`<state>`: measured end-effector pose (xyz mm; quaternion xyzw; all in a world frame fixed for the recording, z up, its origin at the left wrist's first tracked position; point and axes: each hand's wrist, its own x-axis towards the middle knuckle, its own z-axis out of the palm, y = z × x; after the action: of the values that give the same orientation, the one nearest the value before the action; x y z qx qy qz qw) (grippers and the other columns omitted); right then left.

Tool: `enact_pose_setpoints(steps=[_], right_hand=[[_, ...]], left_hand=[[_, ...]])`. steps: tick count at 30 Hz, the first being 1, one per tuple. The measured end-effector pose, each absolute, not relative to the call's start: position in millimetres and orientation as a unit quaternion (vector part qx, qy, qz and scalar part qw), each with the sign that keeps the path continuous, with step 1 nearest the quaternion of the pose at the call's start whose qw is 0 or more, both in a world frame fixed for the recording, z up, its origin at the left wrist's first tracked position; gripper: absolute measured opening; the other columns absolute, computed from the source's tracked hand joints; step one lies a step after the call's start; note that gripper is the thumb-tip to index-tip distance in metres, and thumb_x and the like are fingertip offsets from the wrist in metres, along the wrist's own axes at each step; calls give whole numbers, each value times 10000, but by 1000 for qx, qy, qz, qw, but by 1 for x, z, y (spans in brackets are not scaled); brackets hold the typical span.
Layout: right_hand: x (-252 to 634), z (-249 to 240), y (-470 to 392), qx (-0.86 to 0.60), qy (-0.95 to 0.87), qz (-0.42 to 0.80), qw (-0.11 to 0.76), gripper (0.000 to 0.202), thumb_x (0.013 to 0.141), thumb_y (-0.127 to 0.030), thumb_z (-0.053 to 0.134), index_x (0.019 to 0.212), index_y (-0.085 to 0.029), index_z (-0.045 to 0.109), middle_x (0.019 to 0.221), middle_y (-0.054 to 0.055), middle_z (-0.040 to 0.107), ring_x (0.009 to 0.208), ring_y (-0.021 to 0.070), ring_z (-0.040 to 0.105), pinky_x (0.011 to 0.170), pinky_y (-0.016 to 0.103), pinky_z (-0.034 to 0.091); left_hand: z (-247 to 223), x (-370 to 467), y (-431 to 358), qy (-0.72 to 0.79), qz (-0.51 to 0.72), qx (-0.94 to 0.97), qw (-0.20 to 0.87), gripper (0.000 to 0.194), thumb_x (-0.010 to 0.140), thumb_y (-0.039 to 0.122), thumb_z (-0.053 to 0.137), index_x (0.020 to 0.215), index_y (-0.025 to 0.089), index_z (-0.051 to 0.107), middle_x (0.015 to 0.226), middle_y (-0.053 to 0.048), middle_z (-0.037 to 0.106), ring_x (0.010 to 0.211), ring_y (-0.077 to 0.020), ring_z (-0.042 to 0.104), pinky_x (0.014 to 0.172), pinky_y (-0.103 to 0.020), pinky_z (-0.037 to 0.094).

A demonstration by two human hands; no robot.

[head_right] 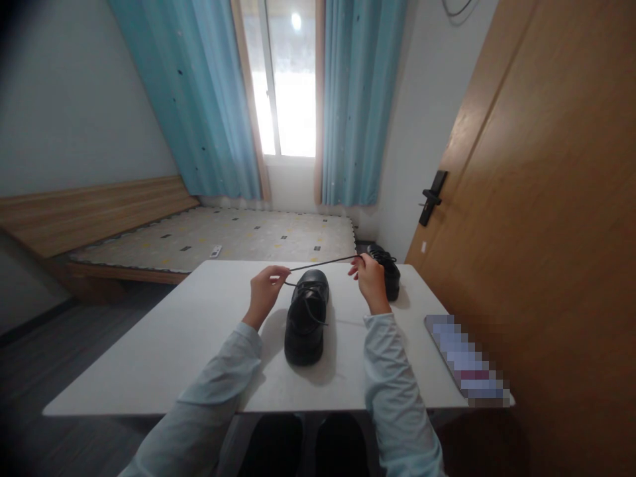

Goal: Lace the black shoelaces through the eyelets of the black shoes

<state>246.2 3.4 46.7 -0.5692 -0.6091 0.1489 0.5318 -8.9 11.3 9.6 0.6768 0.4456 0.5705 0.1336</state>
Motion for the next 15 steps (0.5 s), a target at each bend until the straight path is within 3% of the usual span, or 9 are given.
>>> enact_pose_setpoints(steps=[4, 9, 12, 15], right_hand=[[250, 39, 12, -587, -578, 221, 523, 546, 839, -567, 397, 553, -140, 582, 501, 62, 588, 433, 107, 483, 447, 219, 365], [246, 37, 9, -564, -522, 347, 538, 524, 756, -604, 507, 562, -127, 601, 390, -40, 392, 325, 63, 304, 350, 216, 221], [241, 39, 3, -525, -519, 414, 533, 388, 678, -506, 645, 639, -121, 616, 484, -24, 497, 349, 46, 361, 336, 185, 232], [237, 39, 0, -506, -534, 437, 517, 274, 614, -372, 722, 666, -120, 627, 557, 4, 589, 393, 50, 446, 351, 168, 325]], left_hand=[[14, -4, 6, 419, 541, 723, 97, 149, 824, 218, 533, 822, 207, 682, 895, -40, 683, 829, -163, 623, 774, -325, 525], [24, 6, -8, 336, 486, 802, 89, 203, 845, 262, 542, 986, 239, 687, 1057, -46, 678, 1039, -198, 565, 954, -392, 427], [26, 10, -15, 292, 426, 848, 114, 250, 869, 285, 511, 1061, 254, 668, 1115, -38, 674, 1104, -204, 542, 1013, -430, 364], [26, 12, -18, 316, 372, 866, 106, 277, 880, 319, 496, 1112, 300, 646, 1183, -14, 650, 1193, -234, 476, 1078, -537, 211]])
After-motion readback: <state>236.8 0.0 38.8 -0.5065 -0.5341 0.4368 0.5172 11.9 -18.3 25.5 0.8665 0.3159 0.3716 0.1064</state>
